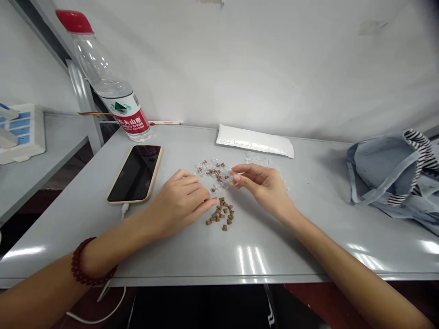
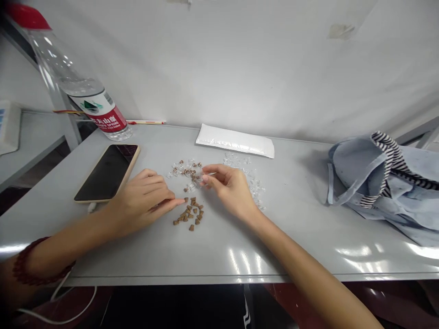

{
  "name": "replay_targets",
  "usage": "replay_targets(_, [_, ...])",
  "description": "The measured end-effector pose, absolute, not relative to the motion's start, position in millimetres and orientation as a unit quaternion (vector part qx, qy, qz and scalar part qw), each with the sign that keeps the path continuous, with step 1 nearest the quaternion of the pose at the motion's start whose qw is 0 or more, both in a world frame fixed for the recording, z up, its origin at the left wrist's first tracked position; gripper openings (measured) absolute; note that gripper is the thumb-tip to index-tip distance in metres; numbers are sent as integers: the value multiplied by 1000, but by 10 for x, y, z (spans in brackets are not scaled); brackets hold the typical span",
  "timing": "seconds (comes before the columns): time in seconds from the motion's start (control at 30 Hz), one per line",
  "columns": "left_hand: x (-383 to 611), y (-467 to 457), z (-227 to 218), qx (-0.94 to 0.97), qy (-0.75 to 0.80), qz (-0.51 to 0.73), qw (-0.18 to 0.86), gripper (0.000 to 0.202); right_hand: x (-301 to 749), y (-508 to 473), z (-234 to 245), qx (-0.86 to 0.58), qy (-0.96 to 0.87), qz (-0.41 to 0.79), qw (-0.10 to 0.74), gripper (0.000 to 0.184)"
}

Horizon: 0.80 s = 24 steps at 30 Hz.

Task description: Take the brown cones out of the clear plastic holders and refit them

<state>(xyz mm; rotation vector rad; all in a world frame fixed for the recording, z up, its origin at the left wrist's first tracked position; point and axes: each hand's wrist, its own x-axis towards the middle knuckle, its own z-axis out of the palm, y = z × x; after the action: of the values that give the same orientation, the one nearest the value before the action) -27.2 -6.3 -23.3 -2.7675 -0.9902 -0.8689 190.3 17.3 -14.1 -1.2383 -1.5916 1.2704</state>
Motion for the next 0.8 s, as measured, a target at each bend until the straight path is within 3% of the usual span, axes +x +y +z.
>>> replay_targets(0.27, [-327,-62,-197,-901,-360,-230,-80,12,2210,370,-89,-509,-696,371,346,22])
replay_targets(0.57, [-311,-39,-358,-910,-354,-183,-113,14,2730,557,61,-492,-826,249,117,20])
replay_targets(0.8, [-289,-38,-335,-898,-364,-225,-104,13,2768,531,15,-481,-845,215,87,20])
